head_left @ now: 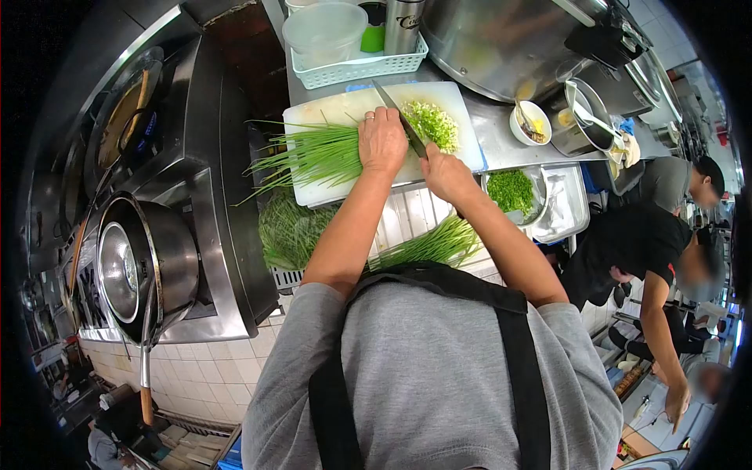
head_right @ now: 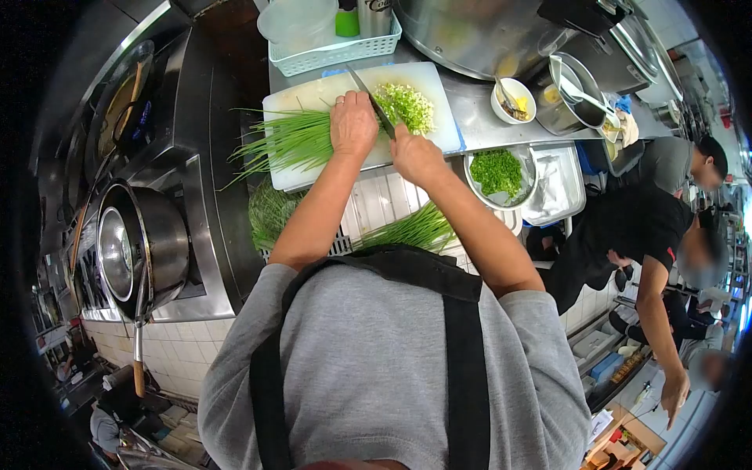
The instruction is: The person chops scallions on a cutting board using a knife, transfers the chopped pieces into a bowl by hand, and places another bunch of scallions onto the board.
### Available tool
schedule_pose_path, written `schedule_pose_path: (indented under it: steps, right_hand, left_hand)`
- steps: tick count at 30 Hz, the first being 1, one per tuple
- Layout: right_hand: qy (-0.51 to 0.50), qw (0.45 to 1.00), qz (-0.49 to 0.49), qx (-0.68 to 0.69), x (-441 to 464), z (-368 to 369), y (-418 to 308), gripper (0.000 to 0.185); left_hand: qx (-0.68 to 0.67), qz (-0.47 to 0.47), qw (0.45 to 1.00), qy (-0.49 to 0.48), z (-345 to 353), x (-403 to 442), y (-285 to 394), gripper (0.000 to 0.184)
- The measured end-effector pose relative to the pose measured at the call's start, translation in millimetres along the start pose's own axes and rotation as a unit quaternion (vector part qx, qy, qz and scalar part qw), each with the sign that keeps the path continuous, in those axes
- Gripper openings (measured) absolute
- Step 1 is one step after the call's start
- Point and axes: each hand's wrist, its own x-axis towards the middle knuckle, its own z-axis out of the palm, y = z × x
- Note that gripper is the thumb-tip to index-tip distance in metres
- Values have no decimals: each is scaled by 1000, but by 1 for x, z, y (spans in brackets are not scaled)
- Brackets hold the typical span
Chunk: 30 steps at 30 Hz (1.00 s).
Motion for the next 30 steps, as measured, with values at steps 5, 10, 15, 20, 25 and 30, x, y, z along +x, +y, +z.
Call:
schedule_pose_path:
  steps: [5, 10, 15, 20, 25, 30]
  right_hand:
    - [-89, 995, -10, -32, 4, -52, -9, 30]
    - [-60, 998, 20, 12, -13, -39, -14, 31]
    - [10, 999, 20, 44, 7, -1, -8, 30]
    - [14, 999, 4, 33, 13, -4, -9, 29]
    - [-11, 999, -21, -24, 22, -20, -11, 30]
    - [-154, 986, 39, -45, 8, -74, -37, 29]
  left_hand:
    - [-5, -1, 1000, -1, 0, -1, 1, 11]
    - [-3, -15, 1000, -6, 0, 0, 2, 11]
    - [-7, -20, 1000, -18, -3, 0, 4, 13]
    - [9, 1, 1000, 17, -23, 2, 0, 14]
    - [-9, 10, 999, 44, -13, -6, -13, 14]
    - [-24, -8, 998, 52, -10, -8, -10, 12]
